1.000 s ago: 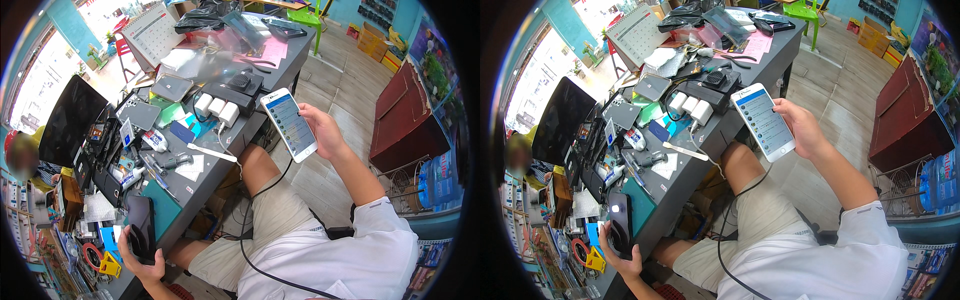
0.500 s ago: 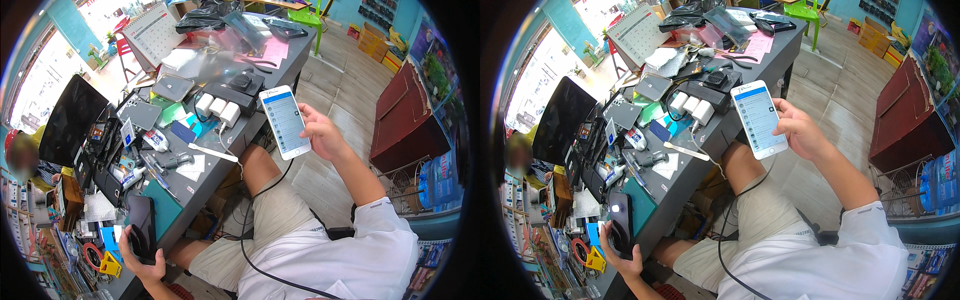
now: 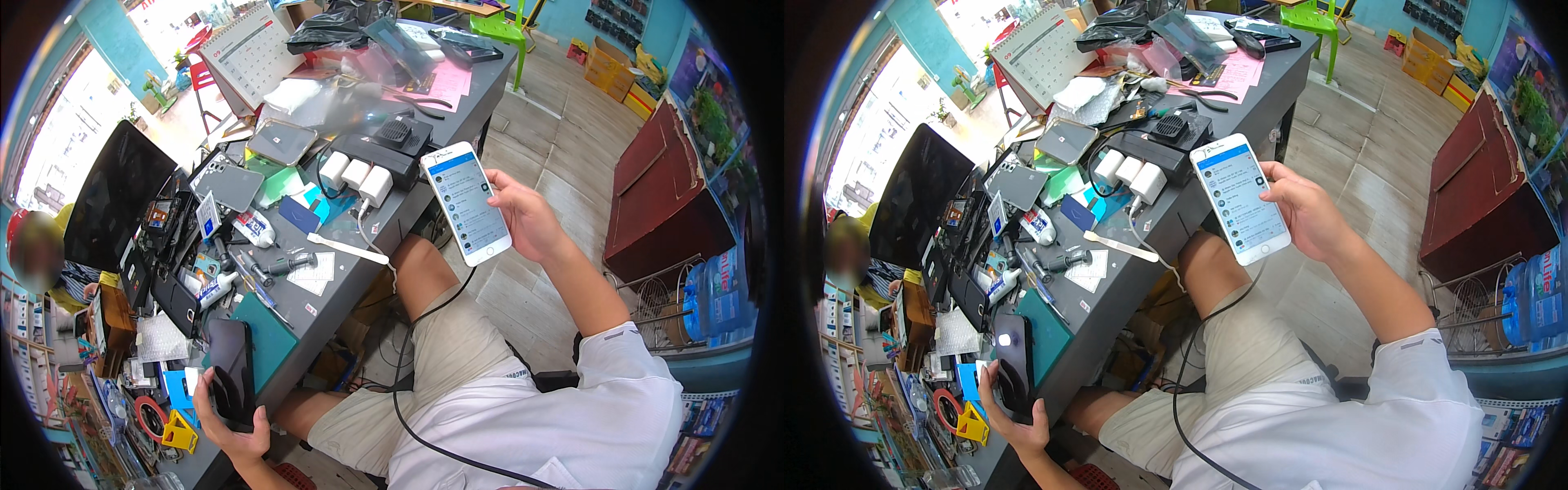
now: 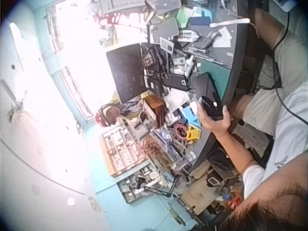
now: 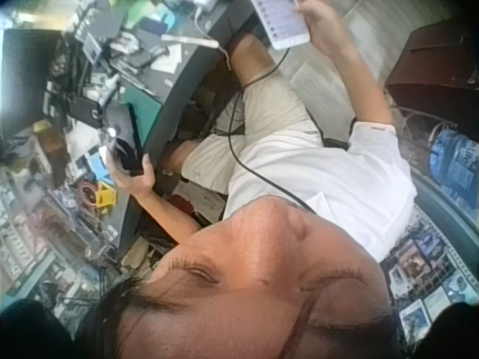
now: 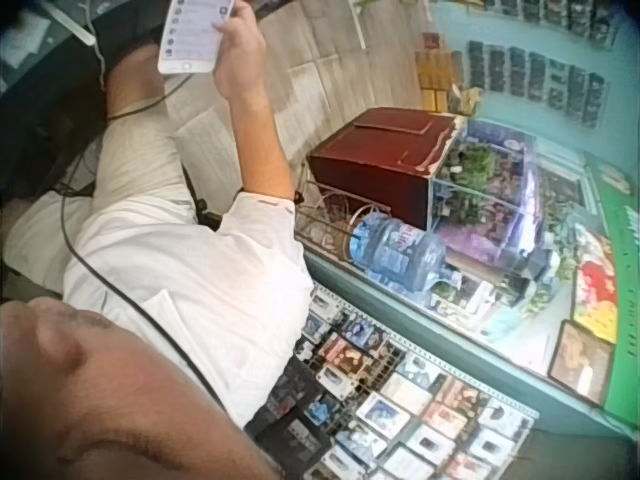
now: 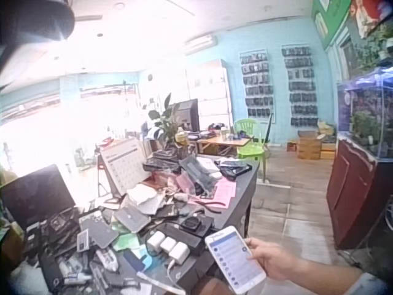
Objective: The person uses a screwdriver to remove screws from the internal frame of a disassembled smartphone. They then pick up a white smartphone, unlock it, and navigate the screen to check settings. The person returns to the disassembled device to continue unscrewing components.
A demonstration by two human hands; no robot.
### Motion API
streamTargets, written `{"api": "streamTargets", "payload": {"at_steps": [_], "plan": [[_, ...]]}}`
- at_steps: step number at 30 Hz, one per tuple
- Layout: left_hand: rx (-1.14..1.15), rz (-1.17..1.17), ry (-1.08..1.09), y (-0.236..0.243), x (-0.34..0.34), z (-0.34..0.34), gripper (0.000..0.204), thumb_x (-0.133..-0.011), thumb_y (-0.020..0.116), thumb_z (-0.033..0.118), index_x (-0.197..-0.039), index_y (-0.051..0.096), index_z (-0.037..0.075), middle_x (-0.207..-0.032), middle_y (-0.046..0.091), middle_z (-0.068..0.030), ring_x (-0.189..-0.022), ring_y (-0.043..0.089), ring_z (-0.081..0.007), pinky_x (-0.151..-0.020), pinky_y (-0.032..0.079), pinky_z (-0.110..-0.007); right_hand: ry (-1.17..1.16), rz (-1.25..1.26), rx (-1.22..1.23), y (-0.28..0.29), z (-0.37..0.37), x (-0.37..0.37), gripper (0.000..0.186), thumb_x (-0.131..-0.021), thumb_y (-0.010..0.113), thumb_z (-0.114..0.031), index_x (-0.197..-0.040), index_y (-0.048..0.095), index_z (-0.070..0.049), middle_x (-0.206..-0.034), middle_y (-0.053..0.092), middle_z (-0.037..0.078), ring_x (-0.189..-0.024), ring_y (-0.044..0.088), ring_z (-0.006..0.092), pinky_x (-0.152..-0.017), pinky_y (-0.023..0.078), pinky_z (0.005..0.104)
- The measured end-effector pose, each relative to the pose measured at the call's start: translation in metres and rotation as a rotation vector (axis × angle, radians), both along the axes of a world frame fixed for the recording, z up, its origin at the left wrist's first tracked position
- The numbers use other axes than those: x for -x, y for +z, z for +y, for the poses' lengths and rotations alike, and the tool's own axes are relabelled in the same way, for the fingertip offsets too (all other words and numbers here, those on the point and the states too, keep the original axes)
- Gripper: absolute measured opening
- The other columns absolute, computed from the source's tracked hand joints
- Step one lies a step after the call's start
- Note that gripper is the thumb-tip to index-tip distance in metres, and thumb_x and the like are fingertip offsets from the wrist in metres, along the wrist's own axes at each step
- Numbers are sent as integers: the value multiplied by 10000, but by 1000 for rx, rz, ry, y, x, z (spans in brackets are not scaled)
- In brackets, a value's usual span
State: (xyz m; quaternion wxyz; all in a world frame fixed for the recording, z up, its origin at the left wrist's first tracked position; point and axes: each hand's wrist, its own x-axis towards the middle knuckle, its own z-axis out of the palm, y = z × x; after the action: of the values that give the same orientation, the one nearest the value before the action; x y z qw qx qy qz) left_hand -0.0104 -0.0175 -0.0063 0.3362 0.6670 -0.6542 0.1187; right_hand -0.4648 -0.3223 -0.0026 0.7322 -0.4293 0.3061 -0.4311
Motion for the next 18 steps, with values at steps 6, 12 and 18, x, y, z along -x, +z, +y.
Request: {"api": "streamTargets", "payload": {"at_steps": [6, 12, 18], "plan": [[-1, 7, -1, 0, 1, 0, 955, -868, 778, 393, -1586, 395, -109, -1448, 598, -285, -1336, 581, -414, -1193, 393, -498, -45, -4, -21, -4, -2, -2, 411, -1056, 526, -184, -1417, 529, 12, -1234, 704, 110, -1103, 725, 155, -973, 589, 346], [4, 13, -2, -1, 0, 0, 958, -860, 780, 384, -1586, 396, -108, -1450, 597, -284, -1336, 580, -413, -1195, 390, -500, -55, 0, -13, -6, -4, -2, 388, -1071, 534, -210, -1392, 553, 6, -1229, 708, 100, -1080, 717, 141, -973, 582, 337], [-2, 10, -8, -1, -2, 0, 954, -853, 779, 363, -1587, 394, -110, -1453, 595, -284, -1340, 579, -413, -1197, 388, -496, -56, 20, -7, -7, -4, -2, 361, -1077, 530, -204, -1371, 563, 3, -1216, 707, 96, -1077, 718, 140, -968, 584, 328]]}}
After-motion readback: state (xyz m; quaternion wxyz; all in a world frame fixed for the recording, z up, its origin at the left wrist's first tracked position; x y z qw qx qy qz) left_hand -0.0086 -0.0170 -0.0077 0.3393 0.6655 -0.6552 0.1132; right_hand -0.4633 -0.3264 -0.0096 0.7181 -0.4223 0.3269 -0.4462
